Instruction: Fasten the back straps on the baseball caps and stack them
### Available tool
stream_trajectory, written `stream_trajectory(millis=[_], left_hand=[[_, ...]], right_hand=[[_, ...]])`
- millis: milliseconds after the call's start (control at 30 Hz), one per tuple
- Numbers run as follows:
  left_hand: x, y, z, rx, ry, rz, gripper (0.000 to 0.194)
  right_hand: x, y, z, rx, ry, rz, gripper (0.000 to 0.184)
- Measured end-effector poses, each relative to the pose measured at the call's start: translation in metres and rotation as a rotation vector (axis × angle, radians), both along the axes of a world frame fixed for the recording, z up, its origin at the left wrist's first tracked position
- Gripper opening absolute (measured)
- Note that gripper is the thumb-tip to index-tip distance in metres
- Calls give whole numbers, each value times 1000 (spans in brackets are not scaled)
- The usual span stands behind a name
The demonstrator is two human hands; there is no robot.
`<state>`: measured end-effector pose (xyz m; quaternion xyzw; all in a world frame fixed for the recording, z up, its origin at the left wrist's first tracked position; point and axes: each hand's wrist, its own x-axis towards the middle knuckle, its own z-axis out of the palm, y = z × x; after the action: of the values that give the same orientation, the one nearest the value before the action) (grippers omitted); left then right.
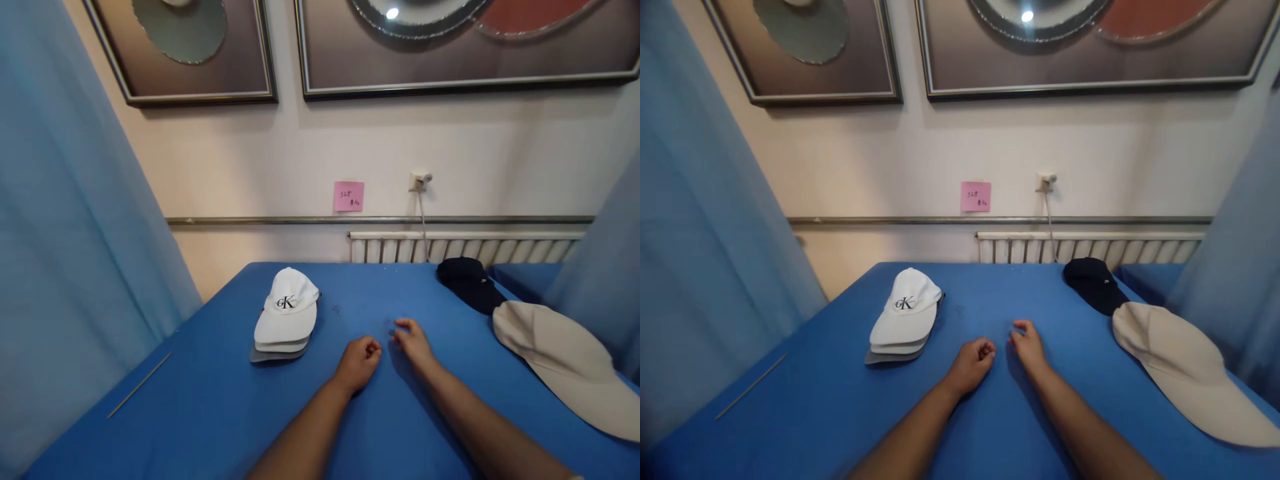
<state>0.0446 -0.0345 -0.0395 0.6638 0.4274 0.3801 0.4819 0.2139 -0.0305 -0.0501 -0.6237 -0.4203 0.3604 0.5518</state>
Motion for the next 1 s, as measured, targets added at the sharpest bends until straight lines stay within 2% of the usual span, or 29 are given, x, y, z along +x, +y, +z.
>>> stream_trajectory(millis=[67, 167, 333, 433, 633, 700, 800, 900, 1000], left_hand=[[-6, 3, 7, -168, -266, 239, 6], [-20, 8, 17, -373, -577, 559, 7], [-47, 16, 28, -462, -788, 740, 9], [-56, 21, 32, -456, -876, 808, 11], [-56, 26, 27, -382, -901, 881, 18], [-56, 27, 24, -308, -831, 901, 24], [-56, 29, 22, -178, -609, 876, 39], [-55, 30, 24, -77, -424, 733, 49], [-50, 27, 24, -96, -358, 487, 51]], right_hand=[[-9, 8, -14, 19, -20, 75, 22], [-4, 9, -27, 67, -9, 243, 18], [20, 9, -25, 5, 300, 321, 29], [23, 10, -22, -24, 352, 334, 31], [12, 8, -29, 15, 179, 393, 21], [10, 7, -33, 11, 138, 399, 19], [7, 7, -36, 14, 124, 410, 17], [6, 9, -35, 29, 153, 392, 20], [16, 13, -29, 66, 196, 183, 27]])
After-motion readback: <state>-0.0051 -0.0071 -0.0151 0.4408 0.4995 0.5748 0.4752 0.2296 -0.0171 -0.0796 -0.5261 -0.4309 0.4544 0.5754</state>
